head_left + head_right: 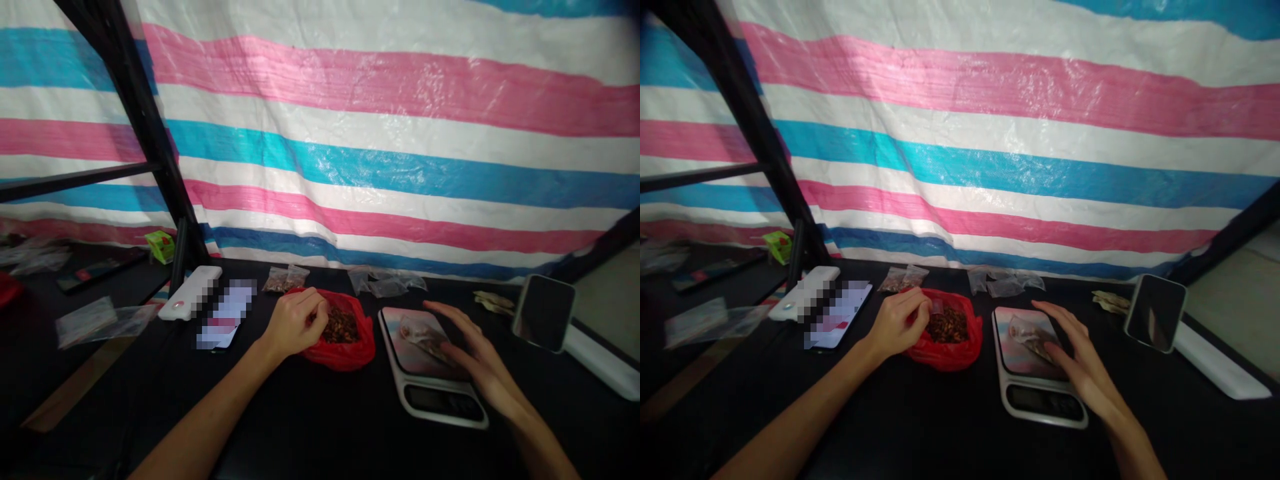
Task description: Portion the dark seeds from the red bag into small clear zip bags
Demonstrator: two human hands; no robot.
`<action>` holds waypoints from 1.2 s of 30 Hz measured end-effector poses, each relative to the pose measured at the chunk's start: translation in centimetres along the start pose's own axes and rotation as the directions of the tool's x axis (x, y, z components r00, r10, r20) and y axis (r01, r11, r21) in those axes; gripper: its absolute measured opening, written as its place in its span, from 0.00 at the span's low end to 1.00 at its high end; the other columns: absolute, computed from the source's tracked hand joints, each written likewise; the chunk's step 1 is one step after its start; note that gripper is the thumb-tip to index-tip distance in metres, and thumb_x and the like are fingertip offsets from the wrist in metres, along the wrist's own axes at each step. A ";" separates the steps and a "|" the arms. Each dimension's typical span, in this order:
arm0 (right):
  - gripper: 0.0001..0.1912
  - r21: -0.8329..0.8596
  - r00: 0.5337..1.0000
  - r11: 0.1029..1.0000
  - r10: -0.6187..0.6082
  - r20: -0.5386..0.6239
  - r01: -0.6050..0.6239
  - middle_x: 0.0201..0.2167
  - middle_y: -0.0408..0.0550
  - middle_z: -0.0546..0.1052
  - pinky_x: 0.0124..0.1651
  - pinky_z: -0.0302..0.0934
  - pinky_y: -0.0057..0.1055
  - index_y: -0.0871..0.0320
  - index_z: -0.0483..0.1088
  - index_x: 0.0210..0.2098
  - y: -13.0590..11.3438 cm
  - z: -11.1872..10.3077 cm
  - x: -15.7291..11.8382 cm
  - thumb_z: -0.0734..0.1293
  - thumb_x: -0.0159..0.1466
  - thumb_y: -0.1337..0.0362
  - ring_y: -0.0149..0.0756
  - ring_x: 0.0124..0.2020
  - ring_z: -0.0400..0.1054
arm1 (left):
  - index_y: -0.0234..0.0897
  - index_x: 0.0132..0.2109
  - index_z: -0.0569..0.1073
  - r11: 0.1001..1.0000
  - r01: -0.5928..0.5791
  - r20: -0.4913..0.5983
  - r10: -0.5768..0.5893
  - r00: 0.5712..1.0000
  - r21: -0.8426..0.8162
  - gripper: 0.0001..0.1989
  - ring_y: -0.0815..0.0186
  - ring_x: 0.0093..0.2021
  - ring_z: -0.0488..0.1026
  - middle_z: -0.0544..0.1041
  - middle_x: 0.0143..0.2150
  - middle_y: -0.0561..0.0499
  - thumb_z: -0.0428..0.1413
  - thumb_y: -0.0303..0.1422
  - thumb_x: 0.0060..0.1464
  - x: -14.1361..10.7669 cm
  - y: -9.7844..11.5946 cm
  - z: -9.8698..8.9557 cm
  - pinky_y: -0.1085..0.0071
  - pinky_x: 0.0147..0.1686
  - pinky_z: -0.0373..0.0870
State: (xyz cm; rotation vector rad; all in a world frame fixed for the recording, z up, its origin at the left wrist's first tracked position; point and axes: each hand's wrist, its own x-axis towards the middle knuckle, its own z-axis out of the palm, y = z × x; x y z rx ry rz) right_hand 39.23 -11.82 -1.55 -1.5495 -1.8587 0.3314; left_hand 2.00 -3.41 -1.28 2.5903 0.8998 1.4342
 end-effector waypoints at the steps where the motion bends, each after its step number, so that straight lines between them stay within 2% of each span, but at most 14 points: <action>1: 0.26 0.017 0.998 1.000 0.008 -0.060 -0.007 0.67 0.46 0.69 0.71 0.46 0.61 0.41 0.66 0.65 0.6 0.1 -0.2 0.64 0.68 0.54 0.57 0.70 0.57 | 0.38 0.33 0.71 1.000 -0.002 0.007 0.002 1.000 -0.004 0.12 0.68 0.29 0.70 0.73 0.28 0.52 0.48 0.26 0.65 0.0 0.0 0.1 0.71 0.32 0.66; 4: 0.23 0.050 0.980 0.999 0.010 -0.200 0.000 0.63 0.48 0.72 0.71 0.47 0.60 0.44 0.69 0.61 2.0 0.3 -0.6 0.65 0.67 0.53 0.58 0.68 0.60 | 0.38 0.33 0.71 1.000 -0.001 0.023 0.001 1.000 0.000 0.11 0.68 0.29 0.69 0.72 0.28 0.52 0.49 0.26 0.65 0.0 0.2 0.2 0.71 0.31 0.65; 7: 0.21 0.069 0.966 0.998 0.021 -0.259 -0.003 0.61 0.49 0.72 0.70 0.50 0.57 0.46 0.70 0.59 2.6 0.3 -0.7 0.65 0.67 0.53 0.57 0.66 0.62 | 0.38 0.33 0.71 1.000 -0.009 0.037 0.009 0.999 0.001 0.12 0.69 0.28 0.68 0.71 0.28 0.52 0.48 0.26 0.65 0.1 0.4 0.4 0.71 0.30 0.64; 13: 0.19 0.038 0.980 0.999 -0.015 -0.201 0.023 0.59 0.49 0.74 0.68 0.51 0.55 0.46 0.70 0.57 1.4 0.6 -0.7 0.65 0.68 0.52 0.55 0.64 0.64 | 0.37 0.33 0.71 1.000 -0.025 0.043 0.025 0.999 0.005 0.12 0.69 0.28 0.69 0.71 0.28 0.52 0.49 0.25 0.65 -0.1 0.4 0.3 0.71 0.30 0.64; 16: 0.19 0.028 0.988 1.000 -0.009 -0.155 0.014 0.58 0.49 0.75 0.67 0.52 0.54 0.46 0.71 0.57 0.8 0.8 -0.8 0.65 0.69 0.51 0.54 0.63 0.65 | 0.37 0.34 0.71 1.000 0.004 0.027 -0.005 1.000 0.014 0.12 0.69 0.28 0.70 0.73 0.28 0.52 0.48 0.26 0.66 -0.1 0.2 0.2 0.72 0.31 0.66; 22: 0.19 0.009 0.992 1.000 0.002 -0.129 -0.001 0.58 0.48 0.76 0.65 0.56 0.52 0.45 0.72 0.57 0.5 1.1 -0.9 0.65 0.69 0.50 0.54 0.63 0.66 | 0.37 0.33 0.71 1.000 0.020 0.036 -0.020 0.999 0.013 0.13 0.69 0.28 0.71 0.74 0.28 0.52 0.48 0.27 0.66 -0.1 0.2 0.1 0.72 0.31 0.67; 30: 0.23 -0.051 0.997 0.998 0.021 -0.073 -0.025 0.58 0.50 0.76 0.64 0.57 0.57 0.45 0.72 0.57 -0.5 1.7 -0.6 0.69 0.65 0.48 0.56 0.62 0.65 | 0.38 0.33 0.71 1.000 -0.007 0.042 0.007 0.999 0.003 0.13 0.69 0.28 0.70 0.73 0.27 0.52 0.48 0.26 0.66 0.0 0.6 0.2 0.72 0.30 0.66; 36: 0.24 -0.168 0.996 0.984 -0.072 -0.058 0.061 0.58 0.50 0.76 0.65 0.53 0.58 0.44 0.70 0.59 -0.2 2.3 -0.2 0.71 0.65 0.52 0.55 0.61 0.67 | 0.38 0.33 0.70 1.000 -0.015 0.052 0.016 0.999 -0.010 0.12 0.69 0.28 0.69 0.71 0.27 0.53 0.48 0.26 0.66 -0.2 0.4 0.5 0.71 0.30 0.65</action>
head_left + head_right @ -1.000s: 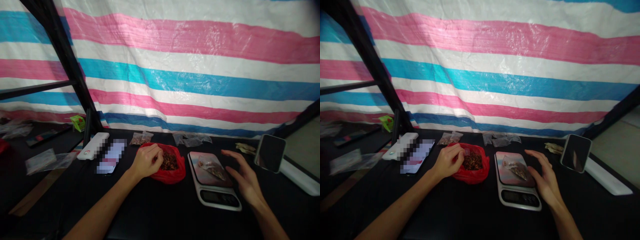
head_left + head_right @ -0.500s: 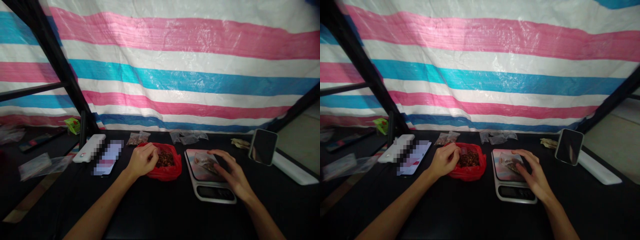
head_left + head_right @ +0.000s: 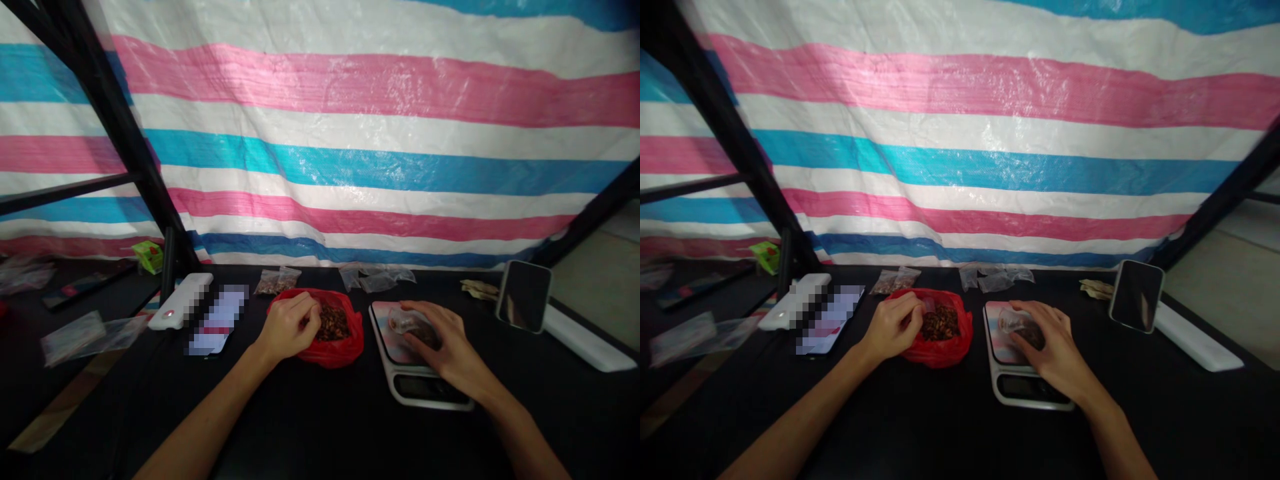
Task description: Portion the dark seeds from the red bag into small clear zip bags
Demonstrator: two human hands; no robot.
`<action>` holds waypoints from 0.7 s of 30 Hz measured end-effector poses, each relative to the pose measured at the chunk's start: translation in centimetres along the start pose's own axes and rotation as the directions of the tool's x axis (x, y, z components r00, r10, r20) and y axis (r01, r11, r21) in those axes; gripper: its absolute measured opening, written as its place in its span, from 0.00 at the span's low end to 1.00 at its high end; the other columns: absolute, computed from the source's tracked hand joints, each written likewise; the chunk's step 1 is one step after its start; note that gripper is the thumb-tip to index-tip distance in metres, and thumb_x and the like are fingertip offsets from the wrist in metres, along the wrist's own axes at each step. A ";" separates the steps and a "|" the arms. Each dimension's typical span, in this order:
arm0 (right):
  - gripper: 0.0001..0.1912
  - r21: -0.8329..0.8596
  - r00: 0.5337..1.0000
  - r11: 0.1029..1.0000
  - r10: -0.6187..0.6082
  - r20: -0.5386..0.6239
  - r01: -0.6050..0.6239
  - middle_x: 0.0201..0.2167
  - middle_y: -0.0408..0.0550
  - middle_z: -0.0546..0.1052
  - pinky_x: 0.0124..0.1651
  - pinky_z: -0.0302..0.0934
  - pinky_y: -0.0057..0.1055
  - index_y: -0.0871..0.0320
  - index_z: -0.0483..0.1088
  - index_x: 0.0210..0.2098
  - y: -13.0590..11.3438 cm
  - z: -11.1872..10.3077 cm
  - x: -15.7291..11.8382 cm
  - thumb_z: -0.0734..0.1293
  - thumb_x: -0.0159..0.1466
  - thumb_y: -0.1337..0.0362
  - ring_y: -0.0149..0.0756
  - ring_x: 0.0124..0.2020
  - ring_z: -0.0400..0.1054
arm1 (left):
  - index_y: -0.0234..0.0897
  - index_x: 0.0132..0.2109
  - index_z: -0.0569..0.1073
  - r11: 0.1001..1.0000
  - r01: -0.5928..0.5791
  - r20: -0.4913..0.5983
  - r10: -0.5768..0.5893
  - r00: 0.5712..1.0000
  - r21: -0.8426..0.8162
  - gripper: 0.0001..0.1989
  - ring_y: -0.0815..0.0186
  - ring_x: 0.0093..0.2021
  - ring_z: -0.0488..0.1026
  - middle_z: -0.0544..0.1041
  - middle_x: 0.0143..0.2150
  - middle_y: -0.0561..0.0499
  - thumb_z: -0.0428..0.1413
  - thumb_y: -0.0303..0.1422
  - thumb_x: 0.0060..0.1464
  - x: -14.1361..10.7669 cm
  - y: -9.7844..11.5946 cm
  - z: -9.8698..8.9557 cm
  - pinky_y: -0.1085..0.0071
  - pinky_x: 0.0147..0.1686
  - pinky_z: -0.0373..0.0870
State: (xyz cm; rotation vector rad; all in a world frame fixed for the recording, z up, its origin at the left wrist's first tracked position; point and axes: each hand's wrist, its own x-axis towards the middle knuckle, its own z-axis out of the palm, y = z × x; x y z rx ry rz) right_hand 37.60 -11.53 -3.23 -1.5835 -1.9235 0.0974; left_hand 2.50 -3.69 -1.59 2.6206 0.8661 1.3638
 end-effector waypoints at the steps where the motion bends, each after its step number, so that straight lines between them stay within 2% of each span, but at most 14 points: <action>1: 0.24 -0.016 1.000 1.000 -0.009 -0.002 0.009 0.57 0.49 0.77 0.65 0.53 0.58 0.44 0.70 0.59 -0.1 0.1 0.3 0.71 0.65 0.52 0.55 0.59 0.68 | 0.38 0.33 0.70 1.000 -0.002 -0.001 0.002 1.000 -0.004 0.12 0.69 0.28 0.69 0.71 0.27 0.53 0.48 0.26 0.66 0.0 0.1 0.0 0.71 0.29 0.65; 4: 0.24 0.017 0.997 1.000 0.014 -0.069 -0.013 0.51 0.50 0.79 0.63 0.56 0.56 0.46 0.69 0.61 -1.7 0.5 1.8 0.70 0.66 0.54 0.52 0.54 0.72 | 0.38 0.35 0.72 0.999 0.009 -0.004 -0.009 1.000 -0.039 0.11 0.66 0.31 0.71 0.74 0.29 0.51 0.48 0.27 0.66 0.2 0.7 0.1 0.69 0.33 0.68; 6: 0.28 0.141 0.991 0.989 0.054 -0.124 -0.036 0.50 0.50 0.79 0.62 0.60 0.51 0.48 0.64 0.65 -4.2 1.0 3.4 0.68 0.67 0.55 0.49 0.52 0.73 | 0.39 0.40 0.74 0.993 0.068 0.014 -0.067 0.998 -0.092 0.09 0.63 0.38 0.75 0.78 0.35 0.48 0.49 0.29 0.68 0.3 1.4 0.3 0.66 0.40 0.72; 8: 0.29 0.322 0.983 0.947 0.071 -0.170 -0.013 0.55 0.51 0.76 0.59 0.64 0.46 0.49 0.63 0.66 -7.6 1.9 5.2 0.68 0.67 0.55 0.47 0.54 0.72 | 0.40 0.51 0.74 0.973 0.163 0.036 -0.159 0.987 -0.161 0.09 0.59 0.48 0.76 0.80 0.46 0.45 0.51 0.33 0.68 0.1 1.9 0.8 0.61 0.49 0.74; 11: 0.27 0.513 0.990 0.857 0.017 -0.142 0.059 0.57 0.50 0.75 0.61 0.65 0.44 0.49 0.64 0.64 -12.7 3.9 7.6 0.68 0.66 0.56 0.45 0.55 0.72 | 0.42 0.66 0.64 0.923 0.286 0.021 -0.290 0.957 -0.257 0.23 0.55 0.62 0.71 0.73 0.63 0.40 0.55 0.38 0.67 -0.6 2.1 2.1 0.54 0.62 0.70; 14: 0.29 0.670 0.997 0.742 0.061 -0.055 -0.008 0.51 0.48 0.77 0.56 0.68 0.42 0.49 0.63 0.64 -16.0 6.2 9.0 0.70 0.66 0.56 0.42 0.48 0.74 | 0.40 0.69 0.59 0.841 0.377 0.006 -0.407 0.913 -0.388 0.24 0.55 0.67 0.69 0.70 0.68 0.38 0.50 0.39 0.70 -1.4 1.6 3.2 0.52 0.66 0.67; 16: 0.31 0.763 0.993 0.641 0.114 0.007 -0.079 0.49 0.47 0.77 0.53 0.70 0.41 0.49 0.62 0.65 -16.7 7.4 9.3 0.71 0.65 0.54 0.40 0.45 0.74 | 0.40 0.69 0.60 0.802 0.383 0.043 -0.410 0.911 -0.458 0.23 0.55 0.67 0.69 0.70 0.68 0.38 0.48 0.38 0.72 -1.5 1.3 3.5 0.52 0.66 0.67; 19: 0.34 0.856 0.985 0.491 0.137 0.109 -0.163 0.45 0.45 0.76 0.49 0.72 0.40 0.49 0.61 0.65 -16.4 8.4 9.2 0.72 0.63 0.49 0.39 0.42 0.74 | 0.40 0.68 0.62 0.806 0.364 0.123 -0.349 0.929 -0.466 0.21 0.55 0.66 0.70 0.72 0.67 0.40 0.50 0.37 0.71 -1.3 1.1 3.3 0.53 0.66 0.68; 21: 0.34 0.881 0.984 0.442 0.127 0.128 -0.171 0.43 0.45 0.76 0.50 0.71 0.39 0.48 0.61 0.64 -15.8 8.5 9.0 0.71 0.63 0.45 0.40 0.42 0.74 | 0.40 0.66 0.65 0.815 0.382 0.119 -0.368 0.922 -0.436 0.19 0.56 0.63 0.74 0.75 0.64 0.41 0.48 0.35 0.71 -1.1 1.0 3.2 0.56 0.63 0.71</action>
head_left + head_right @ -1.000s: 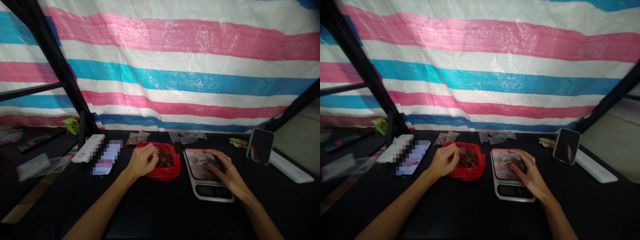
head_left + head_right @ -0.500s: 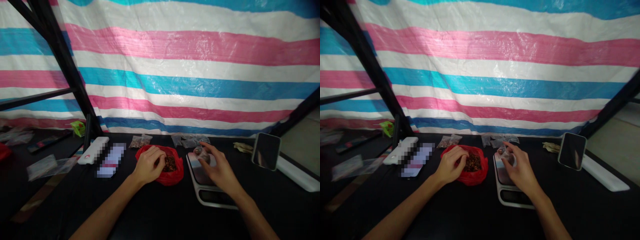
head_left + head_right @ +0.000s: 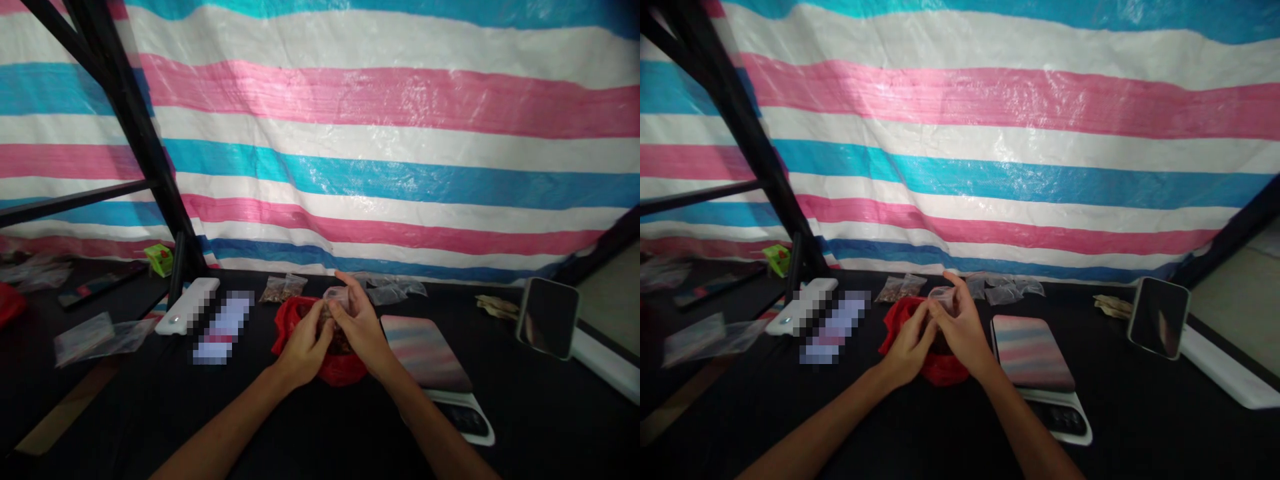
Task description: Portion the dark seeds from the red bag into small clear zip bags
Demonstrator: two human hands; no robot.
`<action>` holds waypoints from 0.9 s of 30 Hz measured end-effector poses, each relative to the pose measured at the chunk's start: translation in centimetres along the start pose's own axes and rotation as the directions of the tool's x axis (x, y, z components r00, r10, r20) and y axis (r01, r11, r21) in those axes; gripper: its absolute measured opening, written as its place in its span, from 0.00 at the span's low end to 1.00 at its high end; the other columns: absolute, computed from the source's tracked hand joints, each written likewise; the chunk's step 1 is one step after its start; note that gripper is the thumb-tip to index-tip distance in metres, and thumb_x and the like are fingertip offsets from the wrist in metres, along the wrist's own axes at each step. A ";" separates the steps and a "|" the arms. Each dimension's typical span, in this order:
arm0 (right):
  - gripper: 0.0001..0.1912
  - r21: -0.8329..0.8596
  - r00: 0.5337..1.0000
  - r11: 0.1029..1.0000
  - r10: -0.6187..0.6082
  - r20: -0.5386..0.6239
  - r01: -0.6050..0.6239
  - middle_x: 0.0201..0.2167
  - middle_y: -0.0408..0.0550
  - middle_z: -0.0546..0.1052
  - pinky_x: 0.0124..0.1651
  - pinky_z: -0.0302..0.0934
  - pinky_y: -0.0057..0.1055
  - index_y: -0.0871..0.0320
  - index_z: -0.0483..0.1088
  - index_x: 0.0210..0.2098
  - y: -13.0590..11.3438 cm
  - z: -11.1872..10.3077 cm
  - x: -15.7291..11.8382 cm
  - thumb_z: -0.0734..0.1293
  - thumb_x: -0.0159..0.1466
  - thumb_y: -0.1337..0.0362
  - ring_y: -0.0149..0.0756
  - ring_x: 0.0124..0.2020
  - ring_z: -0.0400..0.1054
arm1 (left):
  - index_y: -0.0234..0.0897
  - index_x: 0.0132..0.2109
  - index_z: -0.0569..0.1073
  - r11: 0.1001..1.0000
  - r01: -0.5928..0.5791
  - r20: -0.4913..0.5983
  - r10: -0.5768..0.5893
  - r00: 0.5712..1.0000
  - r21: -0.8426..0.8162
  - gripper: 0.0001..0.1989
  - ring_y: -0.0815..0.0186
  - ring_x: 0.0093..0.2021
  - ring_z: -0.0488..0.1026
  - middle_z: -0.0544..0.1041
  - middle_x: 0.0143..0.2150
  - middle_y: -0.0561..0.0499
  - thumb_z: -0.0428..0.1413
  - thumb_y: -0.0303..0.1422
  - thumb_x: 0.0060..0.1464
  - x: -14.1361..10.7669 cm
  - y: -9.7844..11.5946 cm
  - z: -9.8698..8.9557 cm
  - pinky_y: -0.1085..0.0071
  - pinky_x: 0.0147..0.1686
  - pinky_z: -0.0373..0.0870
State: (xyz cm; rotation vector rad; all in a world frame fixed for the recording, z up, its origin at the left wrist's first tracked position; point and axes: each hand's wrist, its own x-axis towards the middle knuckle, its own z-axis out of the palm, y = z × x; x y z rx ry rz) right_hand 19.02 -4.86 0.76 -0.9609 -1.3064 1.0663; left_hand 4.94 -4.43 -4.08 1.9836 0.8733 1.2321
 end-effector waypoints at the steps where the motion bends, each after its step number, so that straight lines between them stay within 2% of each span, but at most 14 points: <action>1: 0.33 0.010 1.000 1.000 -0.005 0.001 0.005 0.42 0.44 0.75 0.50 0.71 0.39 0.48 0.62 0.63 0.1 -0.2 -0.1 0.70 0.63 0.44 0.40 0.44 0.74 | 0.40 0.66 0.65 1.000 0.013 -0.032 -0.012 0.999 0.019 0.19 0.57 0.61 0.75 0.76 0.63 0.42 0.47 0.34 0.72 0.1 -0.1 -0.1 0.57 0.61 0.72; 4: 0.28 0.009 1.000 1.000 0.003 0.009 -0.003 0.41 0.44 0.74 0.50 0.70 0.37 0.48 0.67 0.60 0.3 -0.7 -0.4 0.69 0.66 0.44 0.39 0.44 0.73 | 0.39 0.65 0.66 0.998 0.025 -0.114 -0.018 0.993 0.062 0.20 0.58 0.60 0.75 0.77 0.61 0.43 0.44 0.29 0.71 0.2 -0.4 -0.4 0.59 0.61 0.72; 6: 0.24 0.003 1.000 1.000 -0.006 -0.003 0.006 0.39 0.44 0.74 0.46 0.70 0.35 0.49 0.69 0.58 0.6 -0.8 -0.5 0.70 0.66 0.47 0.38 0.41 0.72 | 0.39 0.64 0.68 0.998 0.019 -0.097 -0.012 0.995 0.067 0.20 0.58 0.58 0.76 0.78 0.59 0.43 0.43 0.27 0.70 0.2 -0.5 -0.7 0.60 0.59 0.72; 9: 0.19 -0.047 0.992 0.996 -0.082 -0.096 0.077 0.33 0.41 0.72 0.41 0.68 0.32 0.50 0.72 0.53 1.2 -1.0 -0.5 0.72 0.66 0.52 0.34 0.35 0.70 | 0.39 0.60 0.72 0.997 0.034 -0.052 -0.031 0.998 0.062 0.19 0.59 0.50 0.79 0.81 0.52 0.44 0.43 0.27 0.69 0.1 -0.5 -1.2 0.62 0.51 0.75; 12: 0.16 -0.112 0.973 0.987 -0.132 -0.190 0.113 0.30 0.41 0.72 0.39 0.67 0.31 0.51 0.74 0.51 1.7 -1.4 -0.4 0.71 0.67 0.54 0.34 0.32 0.68 | 0.40 0.61 0.71 0.995 0.058 -0.113 -0.049 0.992 0.078 0.18 0.57 0.55 0.77 0.79 0.56 0.44 0.46 0.30 0.69 -0.1 -0.4 -1.4 0.61 0.56 0.71; 14: 0.18 -0.122 0.972 0.986 -0.133 -0.192 0.111 0.32 0.41 0.73 0.40 0.67 0.32 0.50 0.73 0.54 1.9 -1.5 -0.4 0.71 0.67 0.55 0.34 0.33 0.69 | 0.41 0.62 0.70 0.995 0.063 -0.167 -0.051 0.985 0.071 0.18 0.56 0.59 0.74 0.77 0.59 0.44 0.49 0.33 0.69 -0.1 -0.4 -1.4 0.59 0.61 0.68; 17: 0.23 -0.134 0.980 0.985 -0.127 -0.152 0.107 0.35 0.42 0.75 0.44 0.69 0.32 0.47 0.70 0.60 1.9 -1.3 -0.5 0.71 0.67 0.57 0.35 0.36 0.72 | 0.40 0.59 0.72 0.994 0.103 -0.199 -0.105 0.974 -0.019 0.16 0.56 0.58 0.75 0.78 0.57 0.43 0.53 0.37 0.68 0.2 -0.6 -1.2 0.58 0.60 0.68; 20: 0.25 -0.144 0.980 0.982 -0.141 -0.138 0.121 0.40 0.42 0.76 0.47 0.69 0.32 0.45 0.68 0.62 2.0 -0.9 -0.7 0.71 0.67 0.59 0.34 0.40 0.74 | 0.39 0.52 0.73 0.975 0.159 -0.231 -0.193 0.954 -0.156 0.11 0.58 0.52 0.77 0.80 0.50 0.44 0.54 0.39 0.68 0.6 -0.6 -0.8 0.62 0.54 0.72; 23: 0.25 -0.115 0.984 0.987 -0.130 -0.119 0.116 0.43 0.44 0.76 0.46 0.70 0.32 0.46 0.67 0.63 2.2 -0.6 -0.7 0.71 0.67 0.59 0.34 0.40 0.74 | 0.39 0.46 0.72 0.952 0.181 -0.255 -0.244 0.936 -0.247 0.09 0.62 0.44 0.78 0.80 0.42 0.49 0.54 0.39 0.68 0.8 -0.2 -0.5 0.68 0.46 0.73; 27: 0.25 -0.030 0.990 0.998 -0.059 -0.130 0.056 0.39 0.43 0.77 0.41 0.70 0.30 0.48 0.67 0.61 2.3 -0.7 -0.6 0.72 0.66 0.59 0.34 0.37 0.74 | 0.39 0.45 0.72 0.948 0.200 -0.281 -0.268 0.922 -0.246 0.10 0.65 0.38 0.76 0.78 0.38 0.52 0.54 0.40 0.68 0.6 0.2 -0.3 0.71 0.40 0.72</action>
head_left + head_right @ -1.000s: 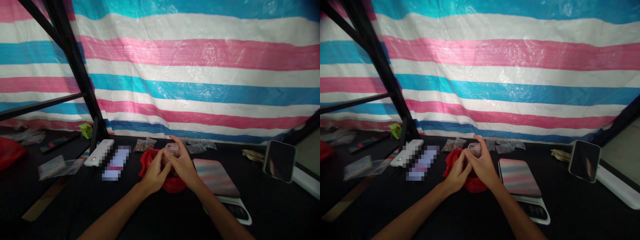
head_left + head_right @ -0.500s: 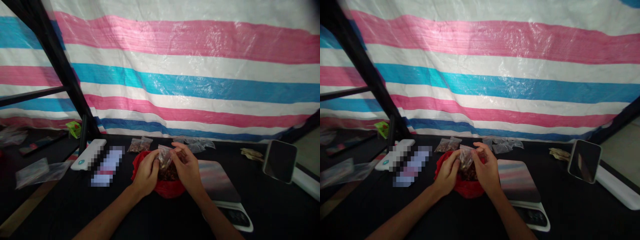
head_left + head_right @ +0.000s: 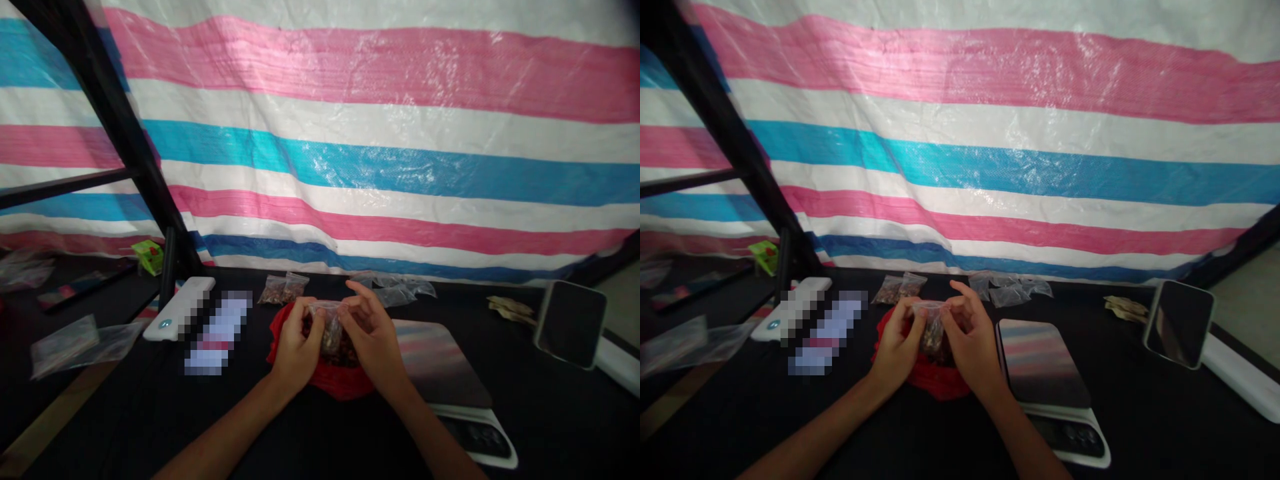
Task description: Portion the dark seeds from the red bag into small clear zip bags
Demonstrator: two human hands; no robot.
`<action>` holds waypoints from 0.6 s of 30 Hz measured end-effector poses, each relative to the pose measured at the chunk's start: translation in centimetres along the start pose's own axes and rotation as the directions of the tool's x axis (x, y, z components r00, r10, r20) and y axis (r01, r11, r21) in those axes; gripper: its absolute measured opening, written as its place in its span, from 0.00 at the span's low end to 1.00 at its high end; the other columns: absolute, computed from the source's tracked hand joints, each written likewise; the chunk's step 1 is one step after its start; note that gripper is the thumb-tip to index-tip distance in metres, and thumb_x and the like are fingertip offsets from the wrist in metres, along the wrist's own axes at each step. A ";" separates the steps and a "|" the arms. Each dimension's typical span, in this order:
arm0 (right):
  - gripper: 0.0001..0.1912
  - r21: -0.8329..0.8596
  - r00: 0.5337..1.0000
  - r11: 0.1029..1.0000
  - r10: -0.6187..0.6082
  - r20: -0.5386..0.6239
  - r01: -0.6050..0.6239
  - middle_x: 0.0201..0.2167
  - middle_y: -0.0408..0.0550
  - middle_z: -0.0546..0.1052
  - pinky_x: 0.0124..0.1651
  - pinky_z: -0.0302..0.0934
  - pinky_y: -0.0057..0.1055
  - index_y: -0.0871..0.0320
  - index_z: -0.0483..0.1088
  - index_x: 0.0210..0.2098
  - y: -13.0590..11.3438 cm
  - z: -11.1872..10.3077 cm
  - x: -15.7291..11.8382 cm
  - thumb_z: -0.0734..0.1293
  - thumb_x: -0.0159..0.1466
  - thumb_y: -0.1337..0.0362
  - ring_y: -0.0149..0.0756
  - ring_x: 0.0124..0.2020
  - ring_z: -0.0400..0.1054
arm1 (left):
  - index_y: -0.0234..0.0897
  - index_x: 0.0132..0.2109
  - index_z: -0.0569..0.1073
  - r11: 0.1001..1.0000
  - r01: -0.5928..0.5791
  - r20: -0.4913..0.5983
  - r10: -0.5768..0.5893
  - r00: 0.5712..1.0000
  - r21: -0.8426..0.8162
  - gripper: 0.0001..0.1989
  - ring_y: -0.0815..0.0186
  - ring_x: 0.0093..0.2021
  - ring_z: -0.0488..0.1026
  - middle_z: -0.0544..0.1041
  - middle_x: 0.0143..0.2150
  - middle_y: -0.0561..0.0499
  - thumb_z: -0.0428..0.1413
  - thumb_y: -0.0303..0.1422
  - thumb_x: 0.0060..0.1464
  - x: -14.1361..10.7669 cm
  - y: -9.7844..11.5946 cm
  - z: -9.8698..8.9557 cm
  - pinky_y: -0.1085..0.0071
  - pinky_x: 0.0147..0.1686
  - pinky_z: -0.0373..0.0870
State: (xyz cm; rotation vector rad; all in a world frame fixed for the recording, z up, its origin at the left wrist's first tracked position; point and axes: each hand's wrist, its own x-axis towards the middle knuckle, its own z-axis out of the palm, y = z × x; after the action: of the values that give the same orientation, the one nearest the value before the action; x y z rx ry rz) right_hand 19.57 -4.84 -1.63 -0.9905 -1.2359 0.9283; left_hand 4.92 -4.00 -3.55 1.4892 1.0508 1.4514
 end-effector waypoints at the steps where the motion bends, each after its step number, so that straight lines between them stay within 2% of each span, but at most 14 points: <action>1: 0.25 0.011 1.000 1.000 0.006 -0.011 -0.006 0.38 0.43 0.77 0.41 0.69 0.30 0.49 0.68 0.61 0.0 0.0 0.0 0.72 0.66 0.59 0.34 0.37 0.74 | 0.39 0.46 0.72 1.000 0.003 0.002 -0.003 1.000 0.002 0.10 0.65 0.39 0.75 0.78 0.38 0.52 0.54 0.40 0.68 0.0 0.0 0.0 0.71 0.40 0.72; 6: 0.22 -0.018 0.996 0.998 -0.056 -0.071 0.055 0.32 0.40 0.72 0.38 0.68 0.30 0.49 0.70 0.57 -0.4 0.0 0.0 0.73 0.64 0.61 0.33 0.33 0.70 | 0.39 0.46 0.73 1.000 0.007 0.021 -0.007 1.000 0.013 0.10 0.65 0.39 0.75 0.78 0.38 0.51 0.54 0.40 0.68 0.0 -0.3 -0.1 0.71 0.40 0.71; 9: 0.21 -0.053 0.996 0.996 -0.077 -0.052 0.074 0.31 0.39 0.70 0.38 0.67 0.30 0.48 0.69 0.58 -0.4 0.1 -0.2 0.71 0.66 0.60 0.33 0.32 0.68 | 0.39 0.44 0.73 1.000 0.002 0.005 -0.002 1.000 0.028 0.11 0.65 0.37 0.74 0.77 0.36 0.52 0.53 0.41 0.68 0.0 -0.5 -0.2 0.71 0.38 0.71; 13: 0.23 -0.027 0.999 0.999 -0.028 -0.032 0.027 0.36 0.42 0.73 0.36 0.66 0.30 0.47 0.67 0.60 -0.1 0.2 -0.3 0.71 0.67 0.59 0.33 0.33 0.69 | 0.39 0.42 0.73 0.998 -0.019 0.017 0.018 1.000 0.056 0.11 0.66 0.36 0.73 0.77 0.36 0.52 0.52 0.41 0.69 0.0 -0.4 -0.2 0.71 0.37 0.70; 18: 0.22 0.075 0.999 0.997 0.021 -0.051 -0.017 0.35 0.40 0.73 0.35 0.66 0.27 0.47 0.68 0.57 -0.2 0.4 -0.4 0.73 0.65 0.59 0.30 0.31 0.68 | 0.39 0.41 0.74 0.993 -0.047 0.010 0.046 0.999 0.109 0.12 0.65 0.36 0.74 0.77 0.35 0.51 0.52 0.39 0.69 -0.2 -0.1 -0.3 0.71 0.37 0.70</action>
State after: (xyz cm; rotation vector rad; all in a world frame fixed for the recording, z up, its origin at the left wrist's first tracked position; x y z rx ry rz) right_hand 19.10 -5.22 -1.52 -0.9629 -1.1430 0.9511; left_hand 4.64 -4.13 -3.73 1.6053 1.1133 1.4394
